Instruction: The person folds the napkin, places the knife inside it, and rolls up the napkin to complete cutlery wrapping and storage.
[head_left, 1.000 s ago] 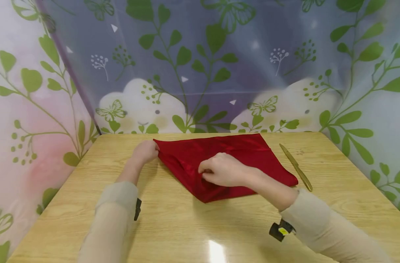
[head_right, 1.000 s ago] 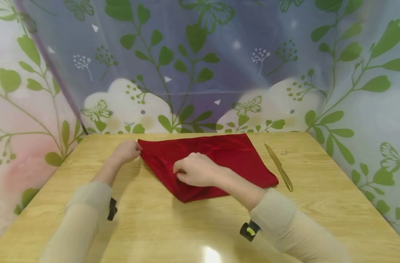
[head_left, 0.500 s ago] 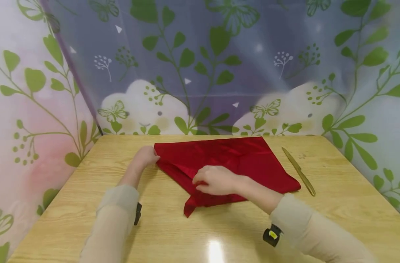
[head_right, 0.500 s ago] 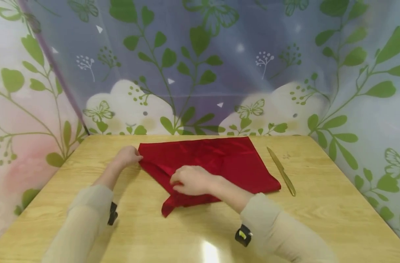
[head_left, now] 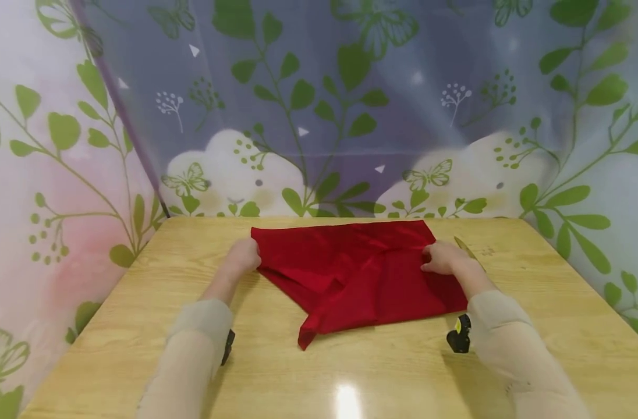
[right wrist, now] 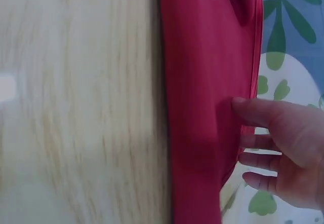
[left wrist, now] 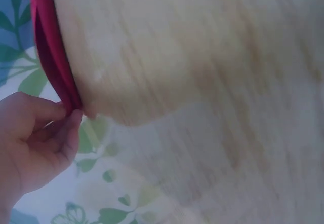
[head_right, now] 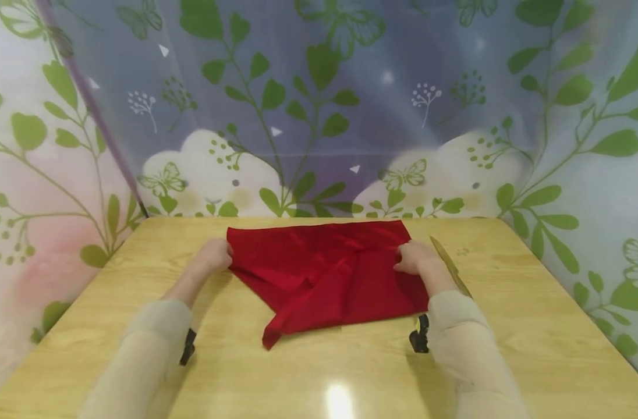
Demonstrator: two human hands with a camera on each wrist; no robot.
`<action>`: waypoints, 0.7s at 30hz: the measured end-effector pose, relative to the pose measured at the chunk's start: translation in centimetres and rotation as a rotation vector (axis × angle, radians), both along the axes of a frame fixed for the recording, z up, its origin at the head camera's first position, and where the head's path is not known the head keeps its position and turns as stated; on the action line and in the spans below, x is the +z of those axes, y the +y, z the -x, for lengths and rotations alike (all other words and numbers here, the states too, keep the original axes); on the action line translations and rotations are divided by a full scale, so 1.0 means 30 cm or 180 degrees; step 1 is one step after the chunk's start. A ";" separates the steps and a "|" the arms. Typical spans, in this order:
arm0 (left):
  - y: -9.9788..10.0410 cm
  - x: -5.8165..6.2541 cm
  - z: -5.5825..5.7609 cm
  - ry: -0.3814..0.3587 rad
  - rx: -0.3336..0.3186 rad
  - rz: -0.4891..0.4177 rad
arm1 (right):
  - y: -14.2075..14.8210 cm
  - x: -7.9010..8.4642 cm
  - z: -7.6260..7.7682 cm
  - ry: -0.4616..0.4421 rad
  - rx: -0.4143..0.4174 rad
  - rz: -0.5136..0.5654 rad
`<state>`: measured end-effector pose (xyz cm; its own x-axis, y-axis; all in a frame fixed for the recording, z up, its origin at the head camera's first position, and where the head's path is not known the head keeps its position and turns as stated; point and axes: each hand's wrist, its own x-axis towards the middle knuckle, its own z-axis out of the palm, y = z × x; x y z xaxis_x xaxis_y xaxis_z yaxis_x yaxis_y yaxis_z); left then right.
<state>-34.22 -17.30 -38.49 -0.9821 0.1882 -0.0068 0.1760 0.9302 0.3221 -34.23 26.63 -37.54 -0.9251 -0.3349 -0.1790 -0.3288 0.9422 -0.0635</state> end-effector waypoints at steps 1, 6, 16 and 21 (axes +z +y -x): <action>0.008 -0.004 0.002 0.0041 -0.0015 0.0065 | 0.008 -0.003 -0.005 -0.0028 0.0049 -0.0001; 0.029 -0.014 0.035 0.0182 -0.0026 0.0367 | 0.000 0.011 -0.024 0.0057 0.0040 -0.0120; 0.050 0.004 0.023 -0.0210 0.0110 0.0970 | -0.025 0.002 -0.031 0.0077 -0.0063 -0.0291; 0.097 0.045 0.006 -0.0087 -0.0345 0.1031 | -0.010 0.015 -0.038 -0.0087 -0.0006 -0.0134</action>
